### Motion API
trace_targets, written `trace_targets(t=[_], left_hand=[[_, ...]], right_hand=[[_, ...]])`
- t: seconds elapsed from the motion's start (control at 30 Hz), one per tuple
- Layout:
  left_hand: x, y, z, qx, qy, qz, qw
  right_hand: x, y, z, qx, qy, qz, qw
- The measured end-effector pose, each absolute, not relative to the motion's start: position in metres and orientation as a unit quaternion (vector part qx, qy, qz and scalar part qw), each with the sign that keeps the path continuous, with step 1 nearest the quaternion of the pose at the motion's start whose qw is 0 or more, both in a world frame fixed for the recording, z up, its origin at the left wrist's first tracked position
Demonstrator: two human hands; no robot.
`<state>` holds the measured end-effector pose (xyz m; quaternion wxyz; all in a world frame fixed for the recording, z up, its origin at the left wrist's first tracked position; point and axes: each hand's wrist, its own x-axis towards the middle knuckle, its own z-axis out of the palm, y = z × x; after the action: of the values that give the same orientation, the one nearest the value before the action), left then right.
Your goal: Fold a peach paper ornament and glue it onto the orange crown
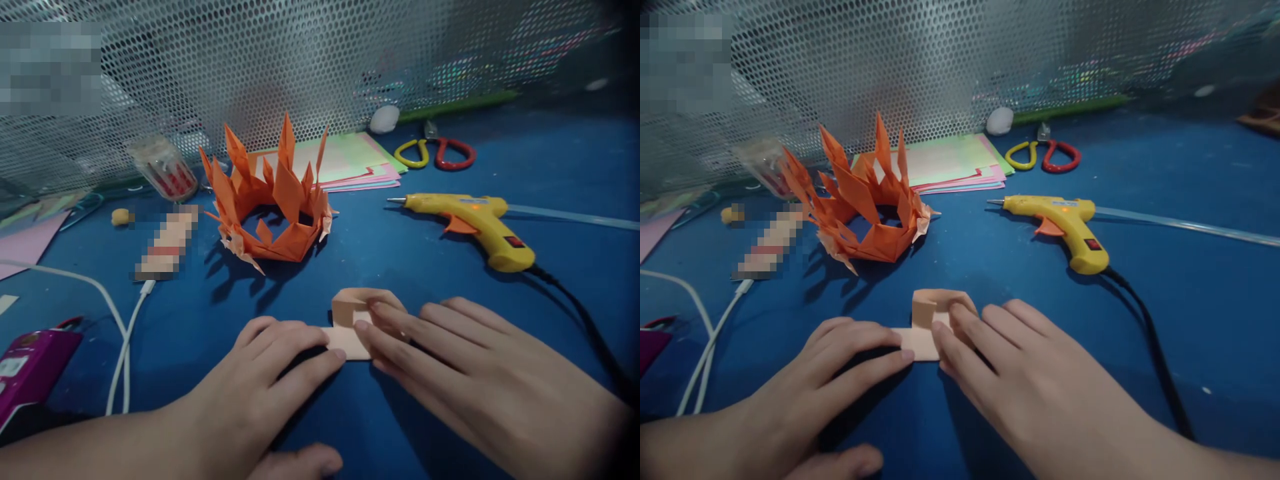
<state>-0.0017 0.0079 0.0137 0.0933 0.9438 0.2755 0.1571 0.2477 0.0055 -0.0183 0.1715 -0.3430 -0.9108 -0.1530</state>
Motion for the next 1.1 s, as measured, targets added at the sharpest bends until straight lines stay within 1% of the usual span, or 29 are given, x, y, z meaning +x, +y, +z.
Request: trace_targets(t=[0.13,0.2,0.33,0.53,0.67,0.77,0.9,1.0,1.1], left_hand=[[-0.003,0.007,0.006,0.938,0.265,0.208,0.082],[-0.004,0.007,0.008,0.944,0.254,0.193,0.078],[-0.004,0.008,0.017,0.959,0.252,0.111,0.067],[-0.003,0.008,0.016,0.947,0.279,0.136,0.085],[-0.003,0.008,0.016,0.949,0.280,0.122,0.082],[-0.002,0.007,0.016,0.951,0.283,0.111,0.059],[-0.002,0.005,0.011,0.944,0.295,0.146,0.030],[-0.001,0.002,0.010,0.947,0.277,0.160,-0.030],[0.002,0.001,0.012,0.955,0.249,0.128,-0.100]], right_hand=[[0.250,0.006,-0.019,-0.304,-0.926,-0.140,0.175],[0.251,0.008,-0.017,-0.275,-0.939,-0.120,0.172],[0.252,0.010,-0.016,-0.259,-0.944,-0.094,0.183],[0.253,0.012,-0.015,-0.245,-0.945,-0.102,0.193],[0.254,0.014,-0.014,-0.236,-0.947,-0.108,0.191],[0.254,0.015,-0.014,-0.245,-0.945,-0.108,0.187],[0.255,0.013,-0.015,-0.247,-0.945,-0.119,0.179],[0.255,0.010,-0.016,-0.256,-0.944,-0.118,0.172],[0.254,0.007,-0.016,-0.279,-0.943,-0.100,0.154]])
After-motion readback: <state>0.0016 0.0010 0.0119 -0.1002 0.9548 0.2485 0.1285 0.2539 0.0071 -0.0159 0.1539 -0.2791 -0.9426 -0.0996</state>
